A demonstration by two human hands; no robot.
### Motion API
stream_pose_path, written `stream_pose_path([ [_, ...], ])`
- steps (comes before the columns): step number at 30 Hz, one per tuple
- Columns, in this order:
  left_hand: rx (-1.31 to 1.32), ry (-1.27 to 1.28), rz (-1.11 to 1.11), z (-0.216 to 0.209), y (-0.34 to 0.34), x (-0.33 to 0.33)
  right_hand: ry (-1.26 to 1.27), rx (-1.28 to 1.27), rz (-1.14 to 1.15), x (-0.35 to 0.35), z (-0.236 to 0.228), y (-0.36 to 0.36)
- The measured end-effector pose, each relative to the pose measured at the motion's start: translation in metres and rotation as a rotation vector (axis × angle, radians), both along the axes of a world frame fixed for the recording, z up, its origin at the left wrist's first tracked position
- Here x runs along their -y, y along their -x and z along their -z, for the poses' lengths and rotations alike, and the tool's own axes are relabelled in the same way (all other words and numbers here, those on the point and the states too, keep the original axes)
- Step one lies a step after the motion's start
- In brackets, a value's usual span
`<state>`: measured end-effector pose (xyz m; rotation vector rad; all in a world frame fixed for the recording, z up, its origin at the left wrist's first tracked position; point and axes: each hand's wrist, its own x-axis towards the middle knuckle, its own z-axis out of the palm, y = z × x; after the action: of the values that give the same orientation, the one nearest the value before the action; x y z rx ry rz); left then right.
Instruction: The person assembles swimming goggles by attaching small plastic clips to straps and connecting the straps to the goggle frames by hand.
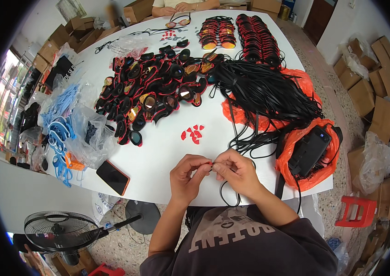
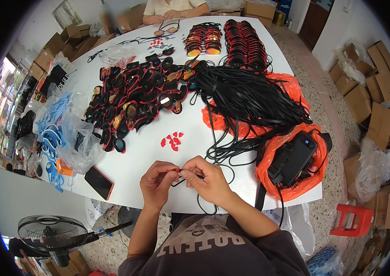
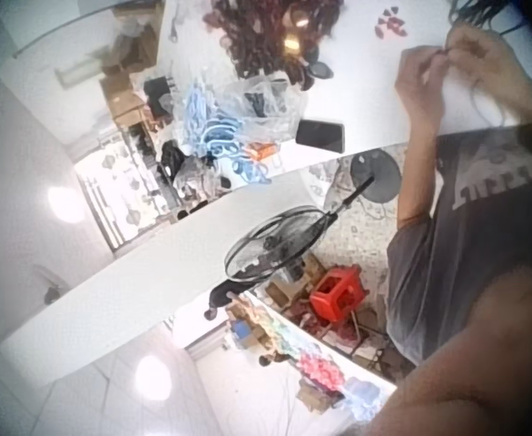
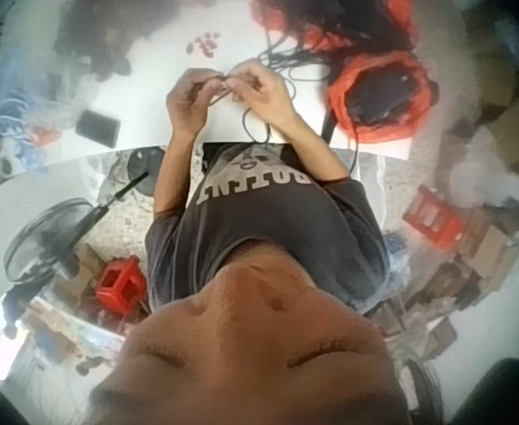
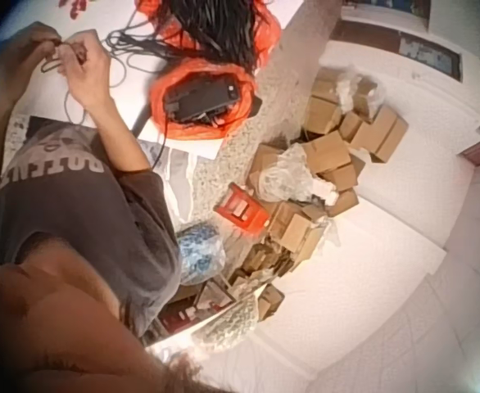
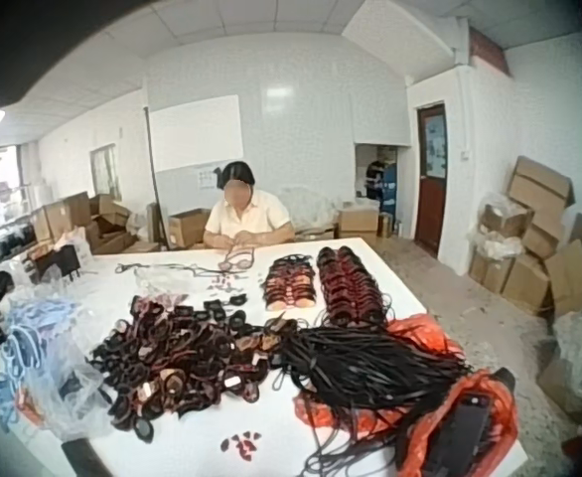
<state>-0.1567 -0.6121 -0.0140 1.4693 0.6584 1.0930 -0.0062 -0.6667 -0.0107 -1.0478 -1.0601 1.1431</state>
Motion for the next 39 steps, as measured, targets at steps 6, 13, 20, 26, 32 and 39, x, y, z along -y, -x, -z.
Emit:
stream_pose_path([
  [6, -0.021, -0.063, -0.044, 0.005, 0.0, 0.005, -0.08, 0.137, 0.022, -0.002, -0.001, 0.002],
  [13, -0.044, 0.026, -0.031, 0.011, 0.002, 0.008, -0.093, 0.211, 0.046, -0.001, 0.003, 0.002],
  [20, -0.151, 0.008, -0.073, 0.002, 0.004, -0.001, 0.047, 0.176, -0.001, -0.005, 0.003, -0.001],
  [26, -0.224, 0.048, -0.087, -0.001, 0.007, -0.001, -0.102, 0.343, 0.084, -0.007, 0.007, 0.0],
  [32, -0.217, 0.068, -0.124, -0.003, 0.004, 0.005, -0.257, 0.512, 0.134, -0.006, 0.004, -0.003],
  [39, -0.184, 0.15, -0.107, -0.001, 0.001, 0.003, -0.267, 0.535, 0.148, -0.007, 0.001, -0.005],
])
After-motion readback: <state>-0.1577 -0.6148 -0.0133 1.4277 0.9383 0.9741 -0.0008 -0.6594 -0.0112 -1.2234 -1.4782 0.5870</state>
